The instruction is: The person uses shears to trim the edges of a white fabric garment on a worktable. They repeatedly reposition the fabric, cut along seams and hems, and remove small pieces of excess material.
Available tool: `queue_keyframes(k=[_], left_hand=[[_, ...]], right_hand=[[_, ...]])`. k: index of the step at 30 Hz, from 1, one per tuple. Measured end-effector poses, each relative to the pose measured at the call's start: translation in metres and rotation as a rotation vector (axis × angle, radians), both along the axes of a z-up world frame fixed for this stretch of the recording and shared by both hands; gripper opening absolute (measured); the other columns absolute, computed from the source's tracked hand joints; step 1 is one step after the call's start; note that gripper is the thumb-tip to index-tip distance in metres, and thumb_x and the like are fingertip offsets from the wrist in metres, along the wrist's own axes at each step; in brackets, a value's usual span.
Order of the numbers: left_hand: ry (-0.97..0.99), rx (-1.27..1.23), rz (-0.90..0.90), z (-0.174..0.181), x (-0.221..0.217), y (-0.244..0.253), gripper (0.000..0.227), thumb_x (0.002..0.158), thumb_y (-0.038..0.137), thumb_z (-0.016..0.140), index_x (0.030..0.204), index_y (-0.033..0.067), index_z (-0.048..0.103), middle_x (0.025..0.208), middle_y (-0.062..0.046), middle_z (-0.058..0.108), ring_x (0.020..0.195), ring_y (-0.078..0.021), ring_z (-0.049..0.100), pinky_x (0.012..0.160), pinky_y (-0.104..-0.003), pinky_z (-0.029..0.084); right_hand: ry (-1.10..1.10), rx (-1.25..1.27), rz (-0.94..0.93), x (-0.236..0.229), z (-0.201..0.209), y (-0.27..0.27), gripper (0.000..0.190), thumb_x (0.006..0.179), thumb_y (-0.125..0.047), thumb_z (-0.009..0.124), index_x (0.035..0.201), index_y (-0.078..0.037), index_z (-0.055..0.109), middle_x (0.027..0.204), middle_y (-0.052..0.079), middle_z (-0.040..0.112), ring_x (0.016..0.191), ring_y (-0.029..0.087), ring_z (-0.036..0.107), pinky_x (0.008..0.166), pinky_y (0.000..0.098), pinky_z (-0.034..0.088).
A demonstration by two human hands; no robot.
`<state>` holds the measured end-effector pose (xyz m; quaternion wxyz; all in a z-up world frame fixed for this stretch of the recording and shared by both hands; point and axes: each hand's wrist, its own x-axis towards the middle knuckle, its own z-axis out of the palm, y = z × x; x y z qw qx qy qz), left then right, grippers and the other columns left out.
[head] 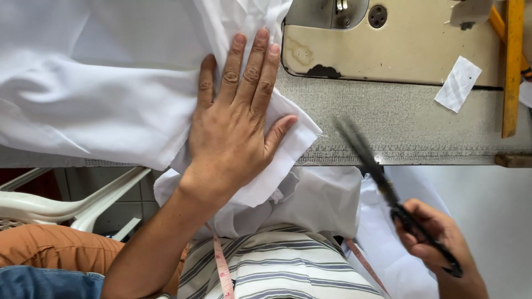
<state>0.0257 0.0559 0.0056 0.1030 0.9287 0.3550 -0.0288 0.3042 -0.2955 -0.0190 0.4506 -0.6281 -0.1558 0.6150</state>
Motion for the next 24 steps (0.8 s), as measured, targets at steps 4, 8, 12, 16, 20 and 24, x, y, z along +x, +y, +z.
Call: queue_keyframes(k=[4, 8, 12, 16, 20, 24], left_hand=[[-0.427, -0.115, -0.106, 0.026, -0.021, 0.016, 0.067, 0.111, 0.050, 0.048, 0.157, 0.0017, 0.046, 0.165, -0.022, 0.027, 0.156, -0.0365, 0.025, 0.127, -0.053, 0.017], [-0.780, 0.150, 0.079, 0.063, -0.077, -0.016, 0.023, 0.112, 0.011, 0.066, 0.122, -0.0087, 0.073, 0.115, -0.023, 0.073, 0.104, -0.0368, 0.070, 0.092, -0.046, 0.057], [-0.474, -0.422, 0.816, 0.036, -0.118, -0.043, 0.053, 0.109, 0.035, 0.038, 0.092, 0.0036, 0.078, 0.088, -0.008, 0.076, 0.082, -0.0197, 0.068, 0.073, -0.033, 0.046], [-0.853, -0.996, 1.006, -0.012, -0.123, -0.066, 0.048, 0.093, 0.045, 0.060, 0.083, 0.0013, 0.078, 0.080, -0.011, 0.080, 0.074, -0.0207, 0.076, 0.076, -0.031, 0.063], [-1.137, -1.133, 1.005, -0.003, -0.117, -0.072, 0.027, 0.091, 0.019, 0.070, 0.102, -0.0064, 0.072, 0.070, -0.016, 0.072, 0.060, -0.0204, 0.067, 0.060, -0.028, 0.054], [-1.215, -0.946, 0.973, 0.015, -0.095, -0.056, 0.018, 0.091, 0.019, 0.072, 0.103, 0.0049, 0.072, 0.087, -0.003, 0.071, 0.075, -0.0119, 0.064, 0.065, -0.026, 0.057]], right_hand=[[-0.252, 0.144, -0.100, 0.010, 0.008, 0.015, 0.057, 0.072, -0.027, 0.083, 0.111, 0.005, 0.057, 0.067, 0.005, 0.053, 0.053, 0.007, 0.043, 0.047, 0.0162, 0.028], [-0.765, -0.204, -0.082, 0.015, 0.026, 0.056, 0.044, 0.078, -0.011, 0.077, 0.119, -0.002, 0.063, 0.097, 0.008, 0.065, 0.074, 0.013, 0.055, 0.058, 0.0230, 0.042], [-1.166, 0.015, 0.141, 0.032, 0.019, 0.099, 0.038, 0.097, -0.006, 0.089, 0.114, 0.006, 0.058, 0.093, 0.013, 0.059, 0.078, 0.017, 0.054, 0.067, 0.0281, 0.044], [-1.441, 0.192, 0.413, 0.070, 0.012, 0.111, 0.058, 0.094, -0.001, 0.094, 0.141, 0.022, 0.067, 0.129, 0.030, 0.053, 0.103, 0.033, 0.057, 0.094, 0.0409, 0.048], [-1.599, 0.365, 0.542, 0.053, 0.030, 0.136, 0.066, 0.092, 0.000, 0.091, 0.142, 0.031, 0.062, 0.142, 0.042, 0.057, 0.133, 0.051, 0.057, 0.123, 0.0520, 0.043], [-1.431, 0.725, 0.935, -0.060, 0.054, 0.239, 0.071, 0.090, -0.023, 0.071, 0.154, 0.000, 0.051, 0.162, 0.022, 0.049, 0.150, 0.043, 0.046, 0.122, 0.0578, 0.038]])
